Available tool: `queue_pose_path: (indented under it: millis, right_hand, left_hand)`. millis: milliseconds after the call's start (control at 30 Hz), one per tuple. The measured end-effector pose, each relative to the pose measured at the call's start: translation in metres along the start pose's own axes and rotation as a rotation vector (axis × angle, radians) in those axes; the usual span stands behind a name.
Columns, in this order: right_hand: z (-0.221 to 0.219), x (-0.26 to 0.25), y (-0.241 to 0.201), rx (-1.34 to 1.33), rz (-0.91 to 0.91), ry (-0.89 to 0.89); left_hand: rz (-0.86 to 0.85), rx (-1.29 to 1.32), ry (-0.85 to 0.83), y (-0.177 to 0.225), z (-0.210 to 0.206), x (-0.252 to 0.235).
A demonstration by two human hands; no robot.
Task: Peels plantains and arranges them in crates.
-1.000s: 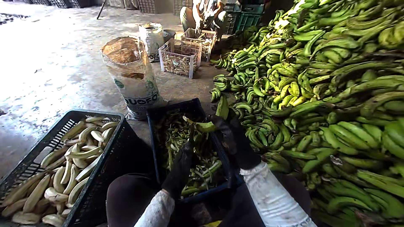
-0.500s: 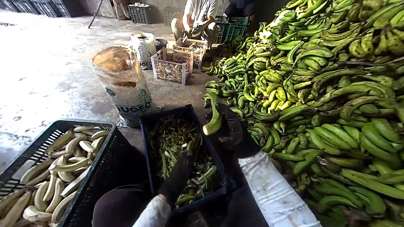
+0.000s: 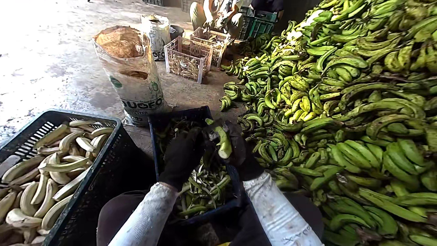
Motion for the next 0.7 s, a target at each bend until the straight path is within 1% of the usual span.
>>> queue_pose_path:
  millis: [67, 133, 200, 233, 267, 367, 433, 467, 500, 567, 600, 633, 700]
  right_hand:
    - [-0.003, 0.006, 0.006, -0.079, -0.051, 0.025]
    - [0.003, 0.011, 0.007, -0.209, -0.079, 0.014]
    - [0.016, 0.013, 0.004, -0.309, -0.061, 0.023]
    - [0.022, 0.014, 0.0, -0.33, -0.037, 0.034]
    - [0.026, 0.013, -0.004, -0.318, -0.008, 0.035]
    - [0.035, 0.011, -0.017, -0.095, 0.113, 0.048]
    - [0.037, 0.015, -0.021, 0.06, 0.16, 0.131]
    - [0.035, 0.016, -0.019, 0.079, 0.171, 0.135]
    - [0.032, 0.017, -0.014, 0.078, 0.19, 0.099]
    - [0.023, 0.019, -0.003, 0.155, 0.268, -0.054]
    - [0.013, 0.019, 0.004, 0.104, 0.232, -0.115]
    - [0.003, 0.02, 0.012, -0.016, 0.132, -0.152]
    - [-0.007, 0.025, 0.023, -0.184, -0.04, -0.12]
  left_hand:
    - [0.107, 0.074, 0.087, -0.02, 0.01, -0.01]
    - [0.171, 0.248, 0.182, -0.038, 0.025, -0.01]
    - [0.155, 0.395, 0.185, -0.036, 0.034, -0.003]
    - [0.092, 0.437, 0.137, -0.027, 0.031, 0.001]
    - [0.019, 0.474, 0.05, -0.015, 0.024, 0.006]
    - [-0.189, 0.592, -0.252, 0.019, -0.014, 0.024]
    - [-0.237, 0.606, -0.334, 0.028, -0.031, 0.032]
    - [-0.245, 0.56, -0.322, 0.027, -0.035, 0.031]
    - [-0.245, 0.466, -0.281, 0.022, -0.035, 0.027]
    - [-0.204, 0.198, -0.144, 0.012, -0.025, 0.014]
    - [-0.143, 0.083, -0.065, 0.006, -0.016, 0.008]
    - [-0.049, 0.023, -0.013, -0.002, -0.007, 0.002]
    - [0.056, 0.045, 0.129, -0.022, 0.012, -0.006]
Point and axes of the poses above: each hand's wrist, its own x-axis away from the middle knuckle, its own z-axis out of the back of the hand, y = z × x, the point moved 7 cm from there along -x, towards the middle knuckle, and after that the axes turned 6 degrees about -y, right-handed, at the moved point
